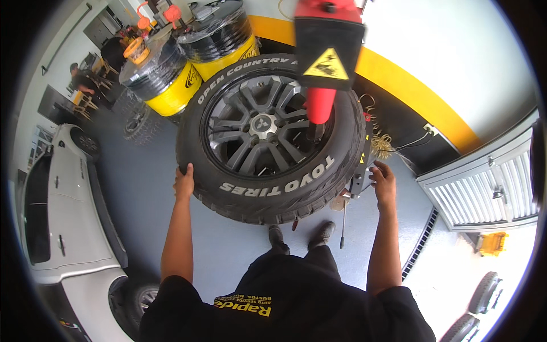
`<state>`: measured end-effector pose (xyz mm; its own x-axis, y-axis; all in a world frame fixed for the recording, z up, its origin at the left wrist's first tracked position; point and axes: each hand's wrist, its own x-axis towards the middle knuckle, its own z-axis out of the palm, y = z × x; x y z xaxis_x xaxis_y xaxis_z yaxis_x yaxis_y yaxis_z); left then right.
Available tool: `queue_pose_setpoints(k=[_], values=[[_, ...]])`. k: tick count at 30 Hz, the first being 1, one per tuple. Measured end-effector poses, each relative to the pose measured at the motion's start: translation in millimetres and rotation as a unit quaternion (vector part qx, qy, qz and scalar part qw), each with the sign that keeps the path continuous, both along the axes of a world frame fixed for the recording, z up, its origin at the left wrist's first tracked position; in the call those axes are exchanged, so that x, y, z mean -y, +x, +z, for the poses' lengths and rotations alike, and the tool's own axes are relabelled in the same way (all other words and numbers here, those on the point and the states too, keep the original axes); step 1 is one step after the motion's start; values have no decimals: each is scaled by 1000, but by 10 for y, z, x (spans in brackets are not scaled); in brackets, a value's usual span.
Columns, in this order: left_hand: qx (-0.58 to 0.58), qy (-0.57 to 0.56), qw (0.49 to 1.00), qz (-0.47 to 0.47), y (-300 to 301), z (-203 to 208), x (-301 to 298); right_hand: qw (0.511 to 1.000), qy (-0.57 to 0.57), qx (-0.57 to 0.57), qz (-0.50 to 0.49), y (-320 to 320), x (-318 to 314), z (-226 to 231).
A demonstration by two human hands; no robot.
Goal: The person mounts a tire onto a wheel rim using a tire changing machine. They apply lubricant to the bead, position the tire on the machine, and use the machine's arm and a pry bar to seat the tire onto the rim.
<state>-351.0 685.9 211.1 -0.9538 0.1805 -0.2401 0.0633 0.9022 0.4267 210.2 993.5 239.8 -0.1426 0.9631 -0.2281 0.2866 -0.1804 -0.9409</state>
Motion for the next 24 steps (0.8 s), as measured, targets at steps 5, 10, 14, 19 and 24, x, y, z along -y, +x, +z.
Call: queue_pose_setpoints(k=[5,10,14,19,24], values=[[-28,216,973,-78,-134,-169,-1,971,206,121,21,-563,78,56],[-77,194,977,34,265,4,-203,900,211,382,11,-1071,-50,-231],[-83,205,974,49,270,64,-124,900,215,378,-36,-1371,127,-385],[-42,185,979,74,291,175,-118,908,179,376,-42,-1456,234,-249],[-32,192,978,72,284,178,-150,908,190,369,-51,-1430,273,-244]])
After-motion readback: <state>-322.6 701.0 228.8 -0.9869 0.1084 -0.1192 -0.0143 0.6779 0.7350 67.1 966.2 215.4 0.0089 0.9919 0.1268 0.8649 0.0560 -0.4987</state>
